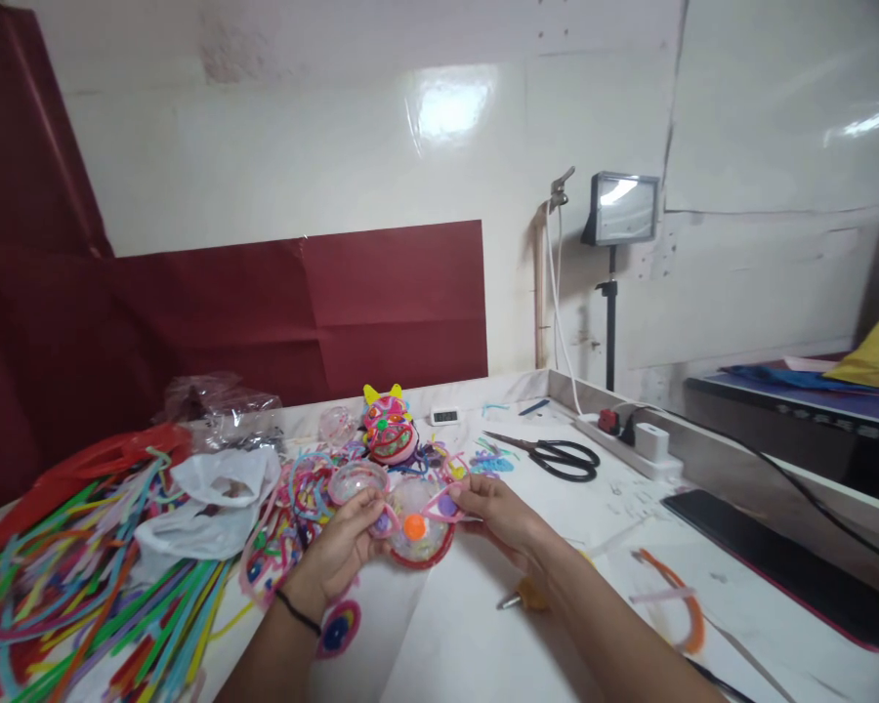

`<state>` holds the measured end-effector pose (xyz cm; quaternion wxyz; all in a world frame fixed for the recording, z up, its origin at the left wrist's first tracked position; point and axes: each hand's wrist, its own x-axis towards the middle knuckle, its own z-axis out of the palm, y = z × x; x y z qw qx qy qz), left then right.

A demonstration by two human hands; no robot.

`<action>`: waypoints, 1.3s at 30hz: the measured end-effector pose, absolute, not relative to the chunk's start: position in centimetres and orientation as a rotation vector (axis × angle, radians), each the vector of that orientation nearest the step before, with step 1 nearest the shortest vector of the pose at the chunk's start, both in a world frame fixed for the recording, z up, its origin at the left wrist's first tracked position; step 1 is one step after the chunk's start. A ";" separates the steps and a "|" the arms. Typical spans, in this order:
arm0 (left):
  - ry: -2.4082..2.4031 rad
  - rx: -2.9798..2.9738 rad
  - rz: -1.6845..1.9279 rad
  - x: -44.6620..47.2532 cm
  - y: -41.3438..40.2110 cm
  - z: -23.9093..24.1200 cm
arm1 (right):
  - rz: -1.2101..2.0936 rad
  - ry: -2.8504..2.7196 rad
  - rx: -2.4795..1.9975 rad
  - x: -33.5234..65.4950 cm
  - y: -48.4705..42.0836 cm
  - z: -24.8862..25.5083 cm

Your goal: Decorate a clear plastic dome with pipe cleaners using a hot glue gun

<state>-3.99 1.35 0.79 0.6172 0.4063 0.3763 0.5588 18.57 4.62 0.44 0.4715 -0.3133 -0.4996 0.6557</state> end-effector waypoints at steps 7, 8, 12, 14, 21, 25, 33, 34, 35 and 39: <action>0.915 1.025 1.204 -4.0 1.3 0.7 | 1.597 -1.257 -0.800 18.5 4.8 -0.1; 0.924 1.037 1.193 -4.0 1.3 0.7 | 1.598 -1.262 -0.804 18.5 4.8 -0.1; 0.958 1.080 1.182 -4.1 1.5 0.6 | 1.588 -1.263 -0.828 18.4 4.8 -0.2; 0.976 1.101 1.185 -4.1 1.6 0.6 | 1.576 -1.258 -0.844 18.2 4.8 -0.2; 1.031 1.191 1.192 -3.9 1.6 0.6 | 1.546 -1.259 -0.873 18.1 4.9 -0.2; 1.055 1.245 1.187 -3.9 1.6 0.5 | 1.533 -1.257 -0.883 18.0 4.8 -0.2; 1.099 1.317 1.177 -4.0 2.0 0.0 | 1.500 -1.270 -0.873 17.9 4.7 -0.4; 1.107 1.320 1.178 -4.1 2.1 -0.1 | 1.493 -1.271 -0.874 17.8 4.7 -0.5; 1.116 1.323 1.178 -4.1 2.1 -0.2 | 1.484 -1.271 -0.876 17.7 4.8 -0.6; 1.146 1.334 1.172 -4.1 2.2 -0.4 | 1.437 -1.254 -0.900 17.3 5.5 -1.3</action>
